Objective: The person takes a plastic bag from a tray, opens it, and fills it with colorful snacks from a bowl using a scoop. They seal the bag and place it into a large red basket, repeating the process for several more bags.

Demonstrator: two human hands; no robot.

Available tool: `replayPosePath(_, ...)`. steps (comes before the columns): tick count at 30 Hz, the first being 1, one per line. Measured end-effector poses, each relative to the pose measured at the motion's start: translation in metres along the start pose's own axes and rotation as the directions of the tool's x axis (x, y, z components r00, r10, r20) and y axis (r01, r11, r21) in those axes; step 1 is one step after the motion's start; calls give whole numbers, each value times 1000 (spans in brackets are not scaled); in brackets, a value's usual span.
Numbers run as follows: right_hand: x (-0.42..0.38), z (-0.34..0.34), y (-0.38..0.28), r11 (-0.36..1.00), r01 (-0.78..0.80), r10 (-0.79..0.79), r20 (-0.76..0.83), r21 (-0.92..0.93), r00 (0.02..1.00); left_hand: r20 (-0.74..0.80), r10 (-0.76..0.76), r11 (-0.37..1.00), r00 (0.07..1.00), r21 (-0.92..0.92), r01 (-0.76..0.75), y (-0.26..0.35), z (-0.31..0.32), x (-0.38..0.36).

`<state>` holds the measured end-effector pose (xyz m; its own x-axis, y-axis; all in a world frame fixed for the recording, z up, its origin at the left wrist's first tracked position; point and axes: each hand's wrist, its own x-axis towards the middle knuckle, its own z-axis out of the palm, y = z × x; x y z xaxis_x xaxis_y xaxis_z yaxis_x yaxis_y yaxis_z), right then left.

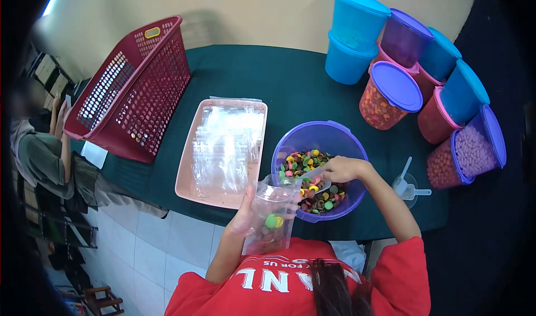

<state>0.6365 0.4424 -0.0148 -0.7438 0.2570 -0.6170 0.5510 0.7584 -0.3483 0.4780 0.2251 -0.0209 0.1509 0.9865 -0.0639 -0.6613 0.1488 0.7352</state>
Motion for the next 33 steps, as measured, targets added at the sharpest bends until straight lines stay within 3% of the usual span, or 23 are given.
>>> replayPosePath(2,-7,0,4,998,2,1,-35,65,999,-4,-38,999,999,-3,38,5,1,1)
replayPosePath(4,-18,-5,4,974,161,-123,-229,158,966,-13,-67,998,998,1,67,10,0,4)
replayPosePath(7,-42,-29,-6,960,171,-94,-322,221,942,37,-64,998,997,12,64,17,-1,4)
replayPosePath(9,-54,-44,-9,970,195,-125,-397,141,909,-19,-93,984,995,153,95,25,9,5)
replayPosePath(11,-68,-61,-20,980,179,-120,-453,89,884,-12,-102,980,995,171,102,28,19,7)
replayPosePath(19,-85,-95,-34,944,322,-259,-458,64,850,1,-76,981,997,180,75,24,49,26)
replayPosePath(21,-93,-107,-41,950,292,-311,-403,-109,861,-62,-39,976,997,211,51,24,62,27)
replayPosePath(23,-102,-115,-58,949,228,-296,-375,-217,878,-16,-36,973,999,228,38,19,64,30)
replayPosePath(25,-104,-117,-65,850,206,-418,-382,-486,824,-63,-17,992,998,123,24,11,70,37)
replayPosePath(26,-102,-116,-70,824,183,-410,-341,-536,846,-69,-18,1000,997,-11,17,4,71,41)
replayPosePath(29,-97,-114,-76,719,205,-476,-256,-664,842,-120,33,986,992,-158,-52,-3,93,49)
replayPosePath(31,-93,-117,-77,691,189,-473,-239,-697,848,-101,-8,984,995,-176,-10,-8,91,54)
replayPosePath(33,-89,-121,-77,655,136,-423,-212,-743,881,-91,51,985,995,-162,-65,-11,92,60)
